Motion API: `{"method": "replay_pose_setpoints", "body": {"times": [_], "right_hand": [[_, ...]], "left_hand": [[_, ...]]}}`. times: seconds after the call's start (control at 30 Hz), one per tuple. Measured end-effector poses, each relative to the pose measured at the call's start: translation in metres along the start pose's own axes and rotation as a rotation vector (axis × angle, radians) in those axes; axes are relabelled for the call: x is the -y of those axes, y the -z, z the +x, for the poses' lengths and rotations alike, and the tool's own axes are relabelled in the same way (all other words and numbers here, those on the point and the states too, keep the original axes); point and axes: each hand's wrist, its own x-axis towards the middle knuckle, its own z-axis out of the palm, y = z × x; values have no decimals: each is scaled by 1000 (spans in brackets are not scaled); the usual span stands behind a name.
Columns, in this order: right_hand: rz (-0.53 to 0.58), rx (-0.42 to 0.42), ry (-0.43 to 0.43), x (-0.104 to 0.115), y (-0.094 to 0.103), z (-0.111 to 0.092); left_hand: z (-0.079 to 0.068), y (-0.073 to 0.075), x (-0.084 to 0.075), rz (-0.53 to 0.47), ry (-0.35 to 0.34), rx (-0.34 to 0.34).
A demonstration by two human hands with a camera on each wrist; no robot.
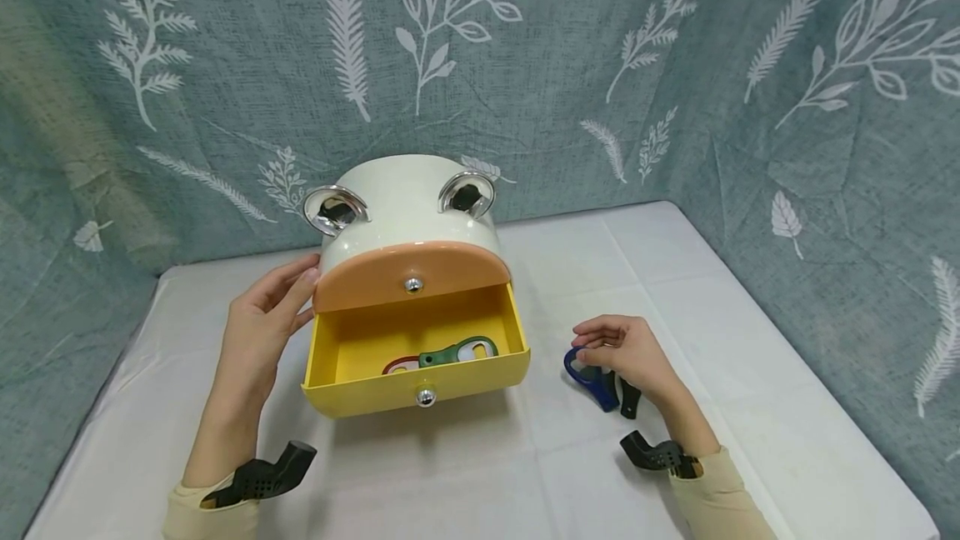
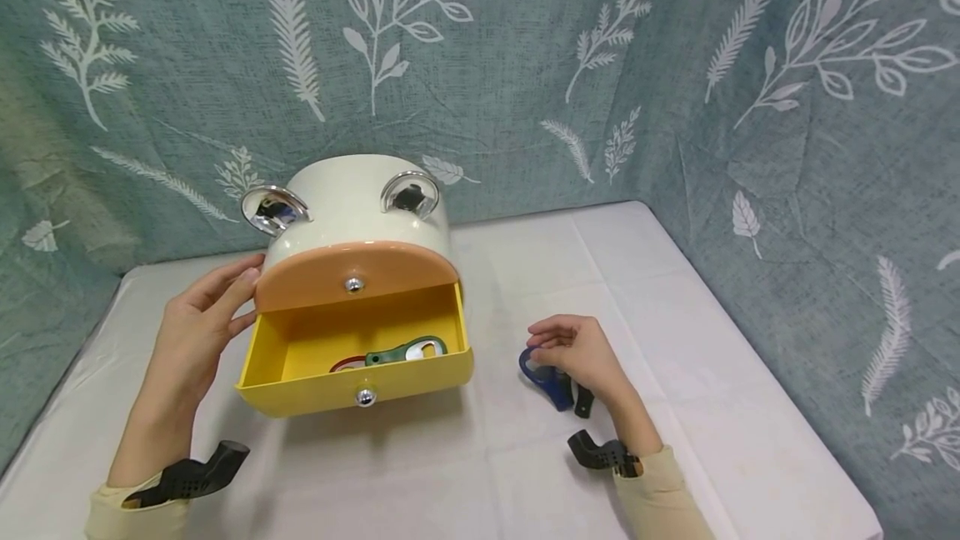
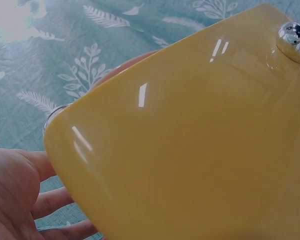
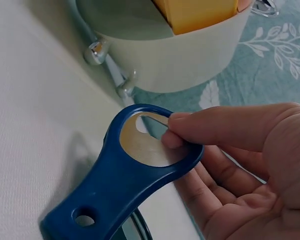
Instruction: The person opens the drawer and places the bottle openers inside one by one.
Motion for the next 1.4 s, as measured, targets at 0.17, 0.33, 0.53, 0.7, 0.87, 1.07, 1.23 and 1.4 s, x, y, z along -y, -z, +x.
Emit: {"method": "replay_pose_setpoints", "body": {"times": [0.17, 0.33, 0.53, 0.7, 0.87, 1.07, 1.23, 1.4], "right_hand": [[1, -31, 19, 4, -3, -1], [10, -62, 32, 11, -6, -2], [-5, -103, 74, 35, -8, -5], [-38, -130, 173, 66, -7, -7], [-29, -158, 261, 100, -9, -5], [68, -144, 327, 139, -15, 1], [161, -89, 384, 160, -28, 11], [204, -25, 438, 172, -46, 21]], "left_hand": [[0, 0, 1, 8, -6, -2], [-1, 0, 1, 3, -8, 1], [-1, 1, 2, 7, -3, 3], [-1, 2, 1, 6, 2, 7], [-2, 5, 2, -38, 5, 11], [0, 5, 2, -42, 12, 5], [3, 4, 0, -28, -6, 10], [3, 3, -1, -18, -1, 16]]}}
